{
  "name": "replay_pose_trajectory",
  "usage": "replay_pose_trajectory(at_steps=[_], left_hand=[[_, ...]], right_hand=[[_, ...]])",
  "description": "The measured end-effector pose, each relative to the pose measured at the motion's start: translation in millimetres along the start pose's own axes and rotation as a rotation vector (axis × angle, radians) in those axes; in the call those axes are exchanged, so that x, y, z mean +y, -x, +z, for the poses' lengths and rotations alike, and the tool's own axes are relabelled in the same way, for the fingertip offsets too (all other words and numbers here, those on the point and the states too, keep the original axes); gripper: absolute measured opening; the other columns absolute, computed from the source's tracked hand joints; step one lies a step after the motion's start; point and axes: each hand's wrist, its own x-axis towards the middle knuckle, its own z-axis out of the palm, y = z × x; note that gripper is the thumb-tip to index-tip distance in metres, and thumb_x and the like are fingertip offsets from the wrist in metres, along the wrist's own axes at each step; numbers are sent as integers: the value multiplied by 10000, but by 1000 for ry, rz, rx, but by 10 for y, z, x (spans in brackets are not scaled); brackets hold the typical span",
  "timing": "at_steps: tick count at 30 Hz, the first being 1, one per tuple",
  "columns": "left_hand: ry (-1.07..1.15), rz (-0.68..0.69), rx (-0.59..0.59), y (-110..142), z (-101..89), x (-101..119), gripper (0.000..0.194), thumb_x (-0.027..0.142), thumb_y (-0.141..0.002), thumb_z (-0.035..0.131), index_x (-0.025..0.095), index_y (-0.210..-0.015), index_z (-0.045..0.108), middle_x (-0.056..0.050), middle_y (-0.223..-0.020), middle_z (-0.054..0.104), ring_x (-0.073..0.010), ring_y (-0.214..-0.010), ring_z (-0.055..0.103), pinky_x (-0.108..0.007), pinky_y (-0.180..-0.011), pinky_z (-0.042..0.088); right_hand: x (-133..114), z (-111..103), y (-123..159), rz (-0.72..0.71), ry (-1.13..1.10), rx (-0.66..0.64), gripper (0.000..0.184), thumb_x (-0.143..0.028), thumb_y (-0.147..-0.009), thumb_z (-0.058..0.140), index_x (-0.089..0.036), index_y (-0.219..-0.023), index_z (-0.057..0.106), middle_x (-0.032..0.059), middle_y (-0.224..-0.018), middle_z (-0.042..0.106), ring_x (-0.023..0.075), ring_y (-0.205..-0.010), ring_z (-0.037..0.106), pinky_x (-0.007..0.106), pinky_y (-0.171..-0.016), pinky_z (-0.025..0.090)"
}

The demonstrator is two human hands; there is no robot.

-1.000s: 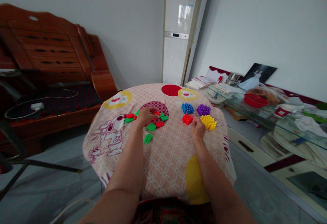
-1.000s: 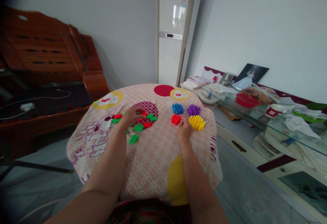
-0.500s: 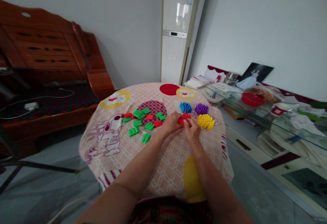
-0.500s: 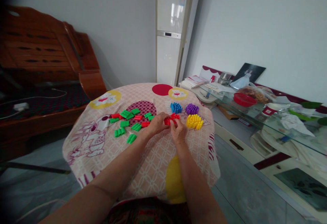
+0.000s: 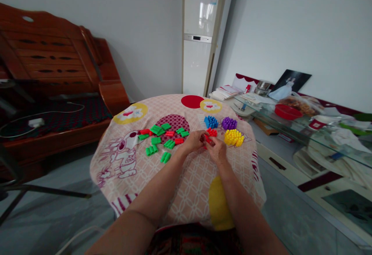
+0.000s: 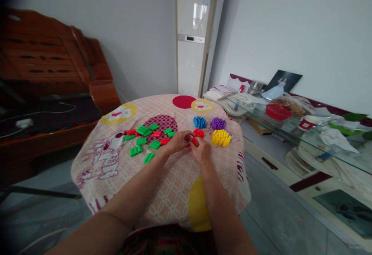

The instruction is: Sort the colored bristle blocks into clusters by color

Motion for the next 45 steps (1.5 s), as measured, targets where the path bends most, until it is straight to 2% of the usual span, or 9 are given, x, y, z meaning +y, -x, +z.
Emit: replay_pose_trajectory(at_steps=[8,13,19,23,28,33,36,39,45], left_hand=[[209,-176,-77,2,-28,-65,408,-24,-597,546,140,-952,661,5,-744,716,-116,-631,657,-190,-592,492],[566,-204,-50,9,-33,-31,368,-27,-655,477,125,-951,636,1,-724,700,-101,-607,658,-206,-605,527],[716,-255,129,20,-137,-42,270,-8,-712,521,112,-929,627,-7,-717,682,-102,-633,673,-218,-623,557],[671,-299,218,35,-223,-84,224,15,-754,517,110,-919,635,-17,-725,681,-102,-629,670,-239,-636,569],[622,-324,276,30,-298,-150,179,41,-780,522,111,-905,629,-18,-718,670,-92,-618,654,-226,-627,564],[416,-387,307,22,-330,-229,243,30,-765,497,114,-927,657,-21,-702,678,-101,-619,655,-215,-621,552],[103,-365,307,59,-407,-251,239,62,-755,536,136,-915,698,-28,-732,708,-139,-692,679,-244,-680,544],[-229,-328,368,134,-549,-272,229,68,-747,562,150,-892,720,-63,-843,739,-191,-837,692,-279,-788,522],[-492,-558,487,297,-758,-417,109,170,-818,588,156,-847,692,-183,-965,713,-318,-971,668,-396,-794,502]], right_hand=[[-27,11,54,-74,171,-22,145,-313,-811,653,-174,-814,695,71,-761,708,181,-677,620,265,-640,418],[2,-9,49,-130,37,67,151,-319,-816,605,-181,-824,665,57,-745,693,166,-659,601,265,-656,440],[99,-43,-25,95,-141,319,307,-433,-846,534,-158,-874,667,67,-744,686,180,-649,596,302,-659,468],[156,-4,-90,215,-153,345,353,-451,-822,516,-140,-849,682,96,-761,694,201,-673,604,334,-693,473],[241,60,-149,244,-114,340,319,-428,-785,536,-149,-782,692,82,-701,676,188,-637,573,309,-654,446],[284,71,-157,228,-48,267,276,-385,-768,555,-147,-761,695,86,-676,674,192,-632,560,300,-641,428],[263,40,-139,229,-6,221,258,-345,-745,564,-134,-789,704,98,-703,686,203,-634,569,315,-648,436],[237,1,-106,233,-25,273,286,-275,-726,525,-131,-884,715,86,-726,695,200,-650,583,308,-653,451],[233,-29,-60,196,-43,346,283,-222,-739,449,-163,-843,706,87,-755,705,209,-712,597,317,-693,473]])
